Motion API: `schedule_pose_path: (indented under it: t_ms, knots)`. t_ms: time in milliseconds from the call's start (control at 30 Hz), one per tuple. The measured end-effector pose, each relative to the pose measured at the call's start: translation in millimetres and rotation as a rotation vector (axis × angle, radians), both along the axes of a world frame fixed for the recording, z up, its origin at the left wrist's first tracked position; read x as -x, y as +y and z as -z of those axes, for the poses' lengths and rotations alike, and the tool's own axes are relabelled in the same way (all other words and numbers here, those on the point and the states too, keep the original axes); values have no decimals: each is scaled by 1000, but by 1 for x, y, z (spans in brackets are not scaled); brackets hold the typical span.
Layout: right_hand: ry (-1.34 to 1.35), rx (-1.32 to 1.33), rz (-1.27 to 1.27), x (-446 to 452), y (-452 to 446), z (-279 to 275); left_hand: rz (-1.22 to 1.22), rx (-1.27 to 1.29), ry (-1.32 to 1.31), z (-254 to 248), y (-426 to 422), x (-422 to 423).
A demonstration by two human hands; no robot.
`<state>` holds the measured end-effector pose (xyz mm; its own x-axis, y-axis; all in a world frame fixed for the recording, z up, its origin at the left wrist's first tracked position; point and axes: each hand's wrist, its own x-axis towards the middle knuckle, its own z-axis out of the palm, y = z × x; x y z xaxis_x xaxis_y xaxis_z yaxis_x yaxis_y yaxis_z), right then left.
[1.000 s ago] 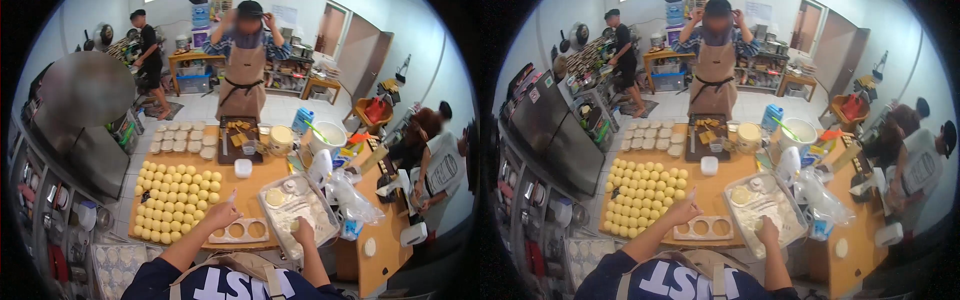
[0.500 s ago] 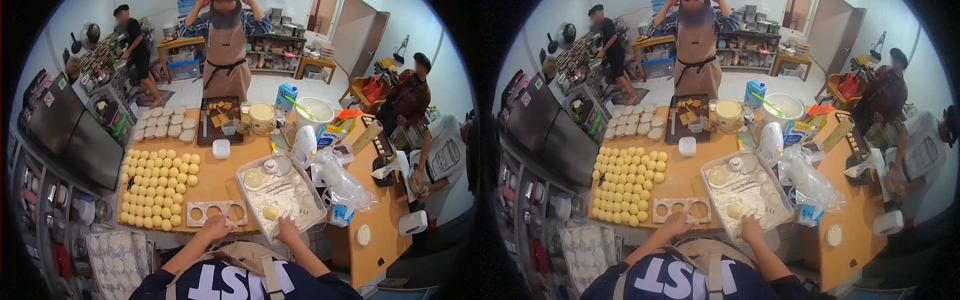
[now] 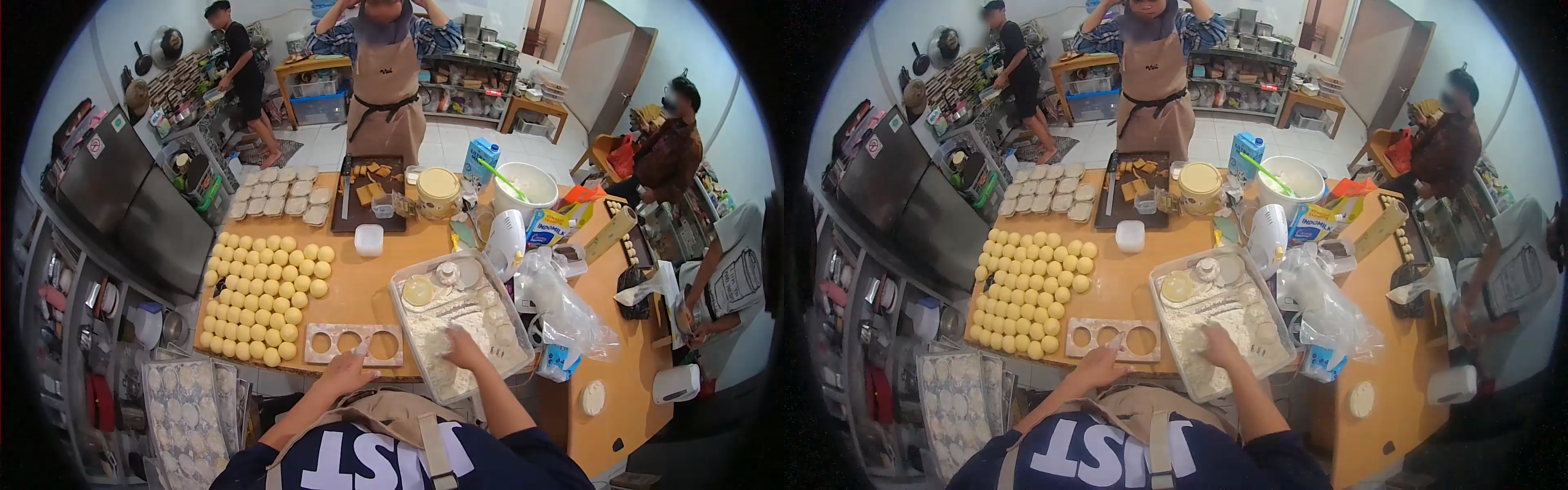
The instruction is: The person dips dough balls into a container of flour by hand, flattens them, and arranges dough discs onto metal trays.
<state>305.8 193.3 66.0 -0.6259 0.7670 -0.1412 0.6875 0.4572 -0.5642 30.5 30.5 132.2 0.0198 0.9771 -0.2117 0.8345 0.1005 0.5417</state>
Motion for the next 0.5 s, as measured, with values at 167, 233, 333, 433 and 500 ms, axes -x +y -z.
schedule_pose_path:
  t_ms: [167, 233, 333, 433, 500]
  knots:
    - [-331, -24, -95, 23, -26, -5, 32, -7, -12, 2, 6, -7]
    - [-325, -8, -65, 12, -28, -20, 48, -67, -52, 10, 7, -7]
    - [-196, -82, 128, -43, -15, -15, 70, -33, -35, 13, 11, -7]
    - [-379, -98, 314, -87, -4, -30, 101, 36, -15, 11, 15, -11]
    - [-391, -246, 340, -110, 0, -16, 128, 83, -3, 1, 19, -17]
